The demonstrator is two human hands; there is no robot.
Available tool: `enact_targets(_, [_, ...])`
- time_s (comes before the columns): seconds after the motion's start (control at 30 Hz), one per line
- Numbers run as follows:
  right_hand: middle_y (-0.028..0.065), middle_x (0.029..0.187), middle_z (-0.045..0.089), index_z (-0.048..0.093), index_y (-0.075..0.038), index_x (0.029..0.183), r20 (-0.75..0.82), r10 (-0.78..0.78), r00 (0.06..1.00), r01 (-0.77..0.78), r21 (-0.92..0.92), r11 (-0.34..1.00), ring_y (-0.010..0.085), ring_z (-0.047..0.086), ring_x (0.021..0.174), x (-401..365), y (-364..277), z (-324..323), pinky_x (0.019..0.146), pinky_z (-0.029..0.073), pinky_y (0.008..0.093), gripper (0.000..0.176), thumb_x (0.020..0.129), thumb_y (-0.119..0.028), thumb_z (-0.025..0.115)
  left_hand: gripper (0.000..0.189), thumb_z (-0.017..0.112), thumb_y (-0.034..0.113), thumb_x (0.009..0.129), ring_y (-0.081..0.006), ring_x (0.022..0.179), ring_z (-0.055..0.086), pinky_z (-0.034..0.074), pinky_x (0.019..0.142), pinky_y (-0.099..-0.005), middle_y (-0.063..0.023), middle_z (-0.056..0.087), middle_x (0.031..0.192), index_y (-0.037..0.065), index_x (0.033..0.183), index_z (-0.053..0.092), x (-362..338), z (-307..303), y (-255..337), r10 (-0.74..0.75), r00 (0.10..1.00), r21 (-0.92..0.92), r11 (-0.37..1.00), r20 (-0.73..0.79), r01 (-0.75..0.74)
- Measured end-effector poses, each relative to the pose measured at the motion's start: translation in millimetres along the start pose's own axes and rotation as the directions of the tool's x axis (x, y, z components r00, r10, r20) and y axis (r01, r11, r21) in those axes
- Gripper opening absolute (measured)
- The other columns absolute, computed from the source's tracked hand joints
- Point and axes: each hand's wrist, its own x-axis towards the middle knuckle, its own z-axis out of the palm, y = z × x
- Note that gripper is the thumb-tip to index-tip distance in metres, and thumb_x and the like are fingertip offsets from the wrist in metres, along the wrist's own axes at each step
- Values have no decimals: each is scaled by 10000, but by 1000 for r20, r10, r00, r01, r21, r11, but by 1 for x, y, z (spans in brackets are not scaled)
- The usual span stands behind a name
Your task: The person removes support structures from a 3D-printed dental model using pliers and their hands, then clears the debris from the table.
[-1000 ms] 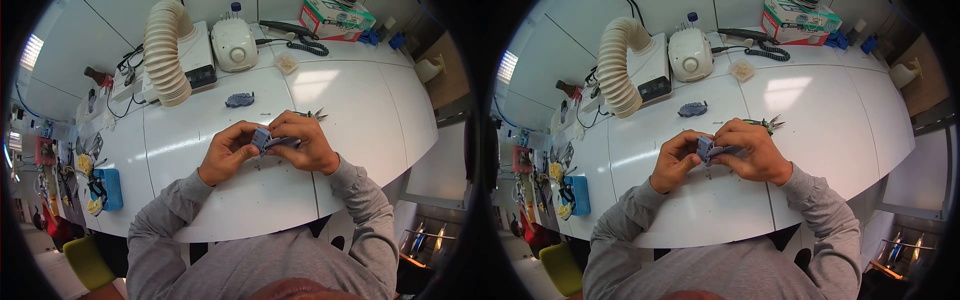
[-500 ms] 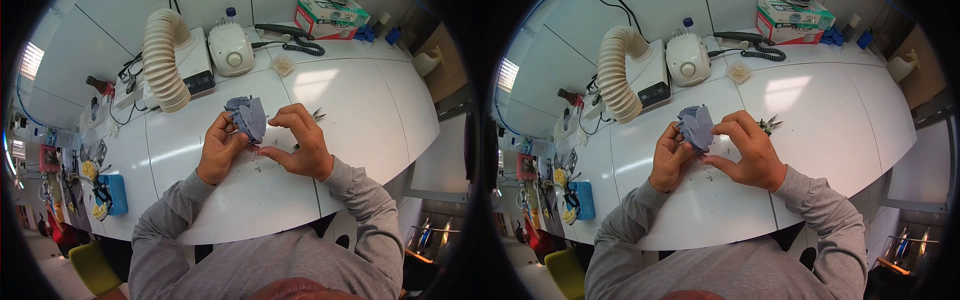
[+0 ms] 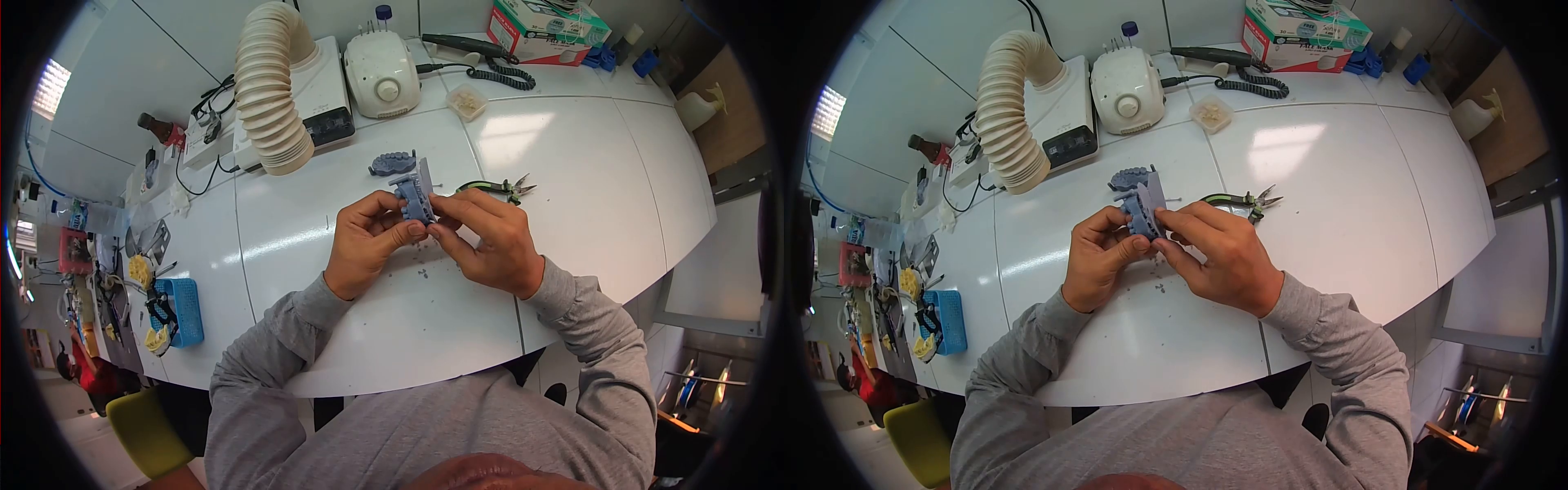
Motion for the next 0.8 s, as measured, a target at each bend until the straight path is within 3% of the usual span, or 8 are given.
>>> enact_targets(0.3, [135, 859, 690, 714, 77, 1226, -60, -17, 998, 12, -78, 997, 251, 699, 681, 0, -5, 6, 615, 564, 357, 367, 862, 46, 751, 144, 785, -6, 966, -153, 1020, 730, 637, 911, -299, -100, 755, 1103, -22, 1073, 691, -1, 2, -4, 31, 999, 64, 998, -10, -30])
enact_targets(0.43, [121, 819, 681, 712, 82, 1230, -39, -30, 999, 24, -155, 988, 240, 683, 643, -2, -6, 8, 588, 553, 355, 382, 853, 44, 750, 152, 812, 1, 949, -124, 976, 702, 599, 884, -273, -63, 724, 1048, -25, 1046, 697, -3, 6, -4, 111, 994, 193, 975, -9, -107])
enact_targets(0.57, [120, 803, 679, 712, 89, 1220, -20, 8, 1000, -10, -110, 994, 232, 678, 627, -5, -6, 7, 579, 551, 352, 376, 850, 33, 751, 170, 801, -31, 945, -136, 1004, 716, 588, 902, -291, -82, 737, 1083, -42, 1082, 702, -6, 7, -7, 211, 977, 311, 927, 29, -210])
enact_targets(0.7, [120, 773, 680, 728, 79, 1171, -49, 33, 998, -36, -53, 998, 230, 687, 616, -8, -4, 10, 565, 553, 343, 343, 836, 13, 759, 166, 793, -31, 950, -139, 1014, 705, 576, 910, -295, -88, 712, 1093, -59, 1084, 699, -9, 7, -6, 210, 975, 395, 892, 67, -219])
enact_targets(0.77, [116, 761, 679, 734, 74, 1155, -61, 40, 997, -43, -42, 998, 232, 690, 610, -10, -5, 11, 559, 553, 344, 333, 830, 7, 763, 171, 824, 35, 945, -103, 894, 680, 551, 746, -252, -64, 699, 986, -50, 1041, 711, -8, 13, -4, 226, 974, 394, 893, 23, -217])
enact_targets(0.8, [115, 761, 687, 741, 65, 1147, -57, 52, 997, -54, -43, 998, 233, 696, 608, -10, -5, 11, 559, 558, 341, 328, 826, 3, 766, 171, 824, 35, 945, -103, 894, 680, 551, 746, -252, -64, 699, 986, -50, 1041, 711, -8, 11, -4, 228, 973, 395, 892, 24, -219])
